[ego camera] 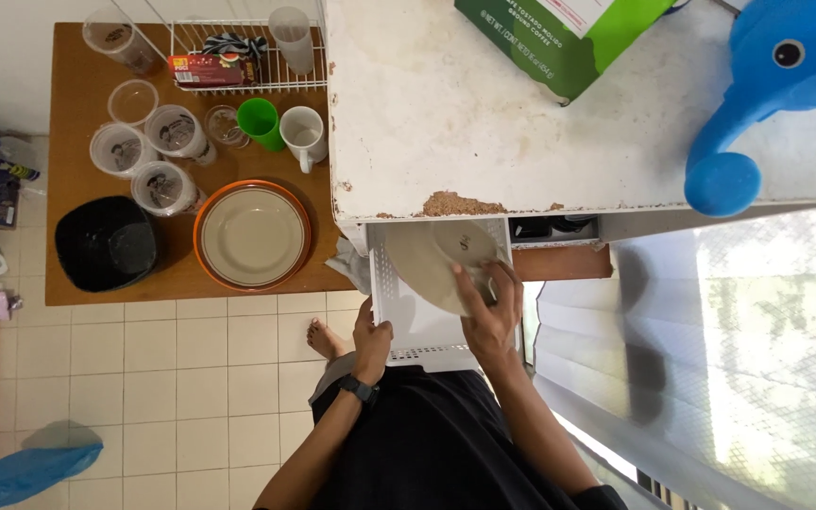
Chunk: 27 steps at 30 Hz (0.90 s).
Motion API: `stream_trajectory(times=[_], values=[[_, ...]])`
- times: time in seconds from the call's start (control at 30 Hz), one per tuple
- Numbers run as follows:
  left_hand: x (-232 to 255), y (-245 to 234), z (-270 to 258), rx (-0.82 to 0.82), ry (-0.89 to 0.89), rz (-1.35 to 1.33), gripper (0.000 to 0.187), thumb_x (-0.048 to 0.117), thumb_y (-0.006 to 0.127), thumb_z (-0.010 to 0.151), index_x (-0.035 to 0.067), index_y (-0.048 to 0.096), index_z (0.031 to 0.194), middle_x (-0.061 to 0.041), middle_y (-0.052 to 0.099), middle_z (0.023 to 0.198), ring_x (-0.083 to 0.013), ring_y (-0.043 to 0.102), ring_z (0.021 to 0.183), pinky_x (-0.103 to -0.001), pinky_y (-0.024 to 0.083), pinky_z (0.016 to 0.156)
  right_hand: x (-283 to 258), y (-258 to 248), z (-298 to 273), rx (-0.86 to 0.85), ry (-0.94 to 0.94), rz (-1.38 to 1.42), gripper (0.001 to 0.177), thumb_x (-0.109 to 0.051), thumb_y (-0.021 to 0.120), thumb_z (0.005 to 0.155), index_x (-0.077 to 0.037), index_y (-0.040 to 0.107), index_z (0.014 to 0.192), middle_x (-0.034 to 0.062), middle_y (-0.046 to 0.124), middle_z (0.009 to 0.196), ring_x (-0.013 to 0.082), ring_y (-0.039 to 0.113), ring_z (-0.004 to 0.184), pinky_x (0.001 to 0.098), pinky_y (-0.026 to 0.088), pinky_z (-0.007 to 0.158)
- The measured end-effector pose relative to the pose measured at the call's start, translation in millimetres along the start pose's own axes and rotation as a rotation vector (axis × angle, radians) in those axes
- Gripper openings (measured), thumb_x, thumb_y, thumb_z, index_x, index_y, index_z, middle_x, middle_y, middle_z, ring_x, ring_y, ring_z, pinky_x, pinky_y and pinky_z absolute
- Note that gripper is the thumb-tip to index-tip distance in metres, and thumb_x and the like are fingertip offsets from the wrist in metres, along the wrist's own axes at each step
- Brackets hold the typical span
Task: Unloading bowls and plates from a plastic basket and stacking them on a wooden table.
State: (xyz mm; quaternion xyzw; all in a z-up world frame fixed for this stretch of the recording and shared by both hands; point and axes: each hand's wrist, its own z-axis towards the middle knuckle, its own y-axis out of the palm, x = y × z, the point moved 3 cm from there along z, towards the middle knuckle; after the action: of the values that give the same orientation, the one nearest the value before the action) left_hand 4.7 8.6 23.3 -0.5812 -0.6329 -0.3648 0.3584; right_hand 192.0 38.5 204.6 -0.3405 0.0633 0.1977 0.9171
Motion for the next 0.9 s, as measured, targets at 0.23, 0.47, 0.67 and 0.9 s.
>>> stream_trajectory(times=[0.23,0.47,0.67,0.9], values=[[-6,4,21,0.053,-0.003,-0.043,0.075,-0.013,0.043,0.077,-0.004,0.04,0.151,-0.006,0.054,0.071,-0.0069,0.031,0.055,-0.03,0.031,0.057,-8,-42,-14,0.177,0.048,0.143,0.028,-0.001,0.07,0.092,-0.016,0.081,0.112,0.0227,0.065,0.109,0.0436,0.068,0.104,0.0439,0.059,0.088],[-7,14,38,0.152,0.002,-0.048,0.073,-0.009,0.049,0.07,0.0,0.053,0.143,-0.018,0.061,0.094,-0.019,0.054,0.076,-0.043,0.046,0.081,-48,-80,10,0.255,0.118,0.31,0.014,-0.009,0.069,0.094,-0.001,0.078,0.103,0.0293,0.064,0.104,0.0459,0.068,0.098,0.0489,0.058,0.091],[-15,-4,41,0.087,0.023,-0.251,0.058,-0.006,0.045,0.085,0.006,0.056,0.141,-0.018,0.064,0.106,-0.0224,0.062,0.093,-0.042,0.05,0.089,-75,-88,8,0.063,0.205,0.385,0.024,-0.007,0.062,0.099,0.003,0.062,0.122,0.0325,0.056,0.117,0.0442,0.064,0.11,0.0493,0.061,0.097],[-41,-51,45,0.065,0.07,-0.432,0.049,0.003,0.047,0.091,0.002,0.055,0.14,-0.017,0.065,0.113,-0.0266,0.063,0.103,-0.048,0.051,0.096,-108,-77,21,-0.02,0.195,0.418,0.032,-0.009,0.07,0.096,-0.005,0.062,0.126,0.0276,0.059,0.119,0.0376,0.068,0.108,0.0433,0.063,0.094]])
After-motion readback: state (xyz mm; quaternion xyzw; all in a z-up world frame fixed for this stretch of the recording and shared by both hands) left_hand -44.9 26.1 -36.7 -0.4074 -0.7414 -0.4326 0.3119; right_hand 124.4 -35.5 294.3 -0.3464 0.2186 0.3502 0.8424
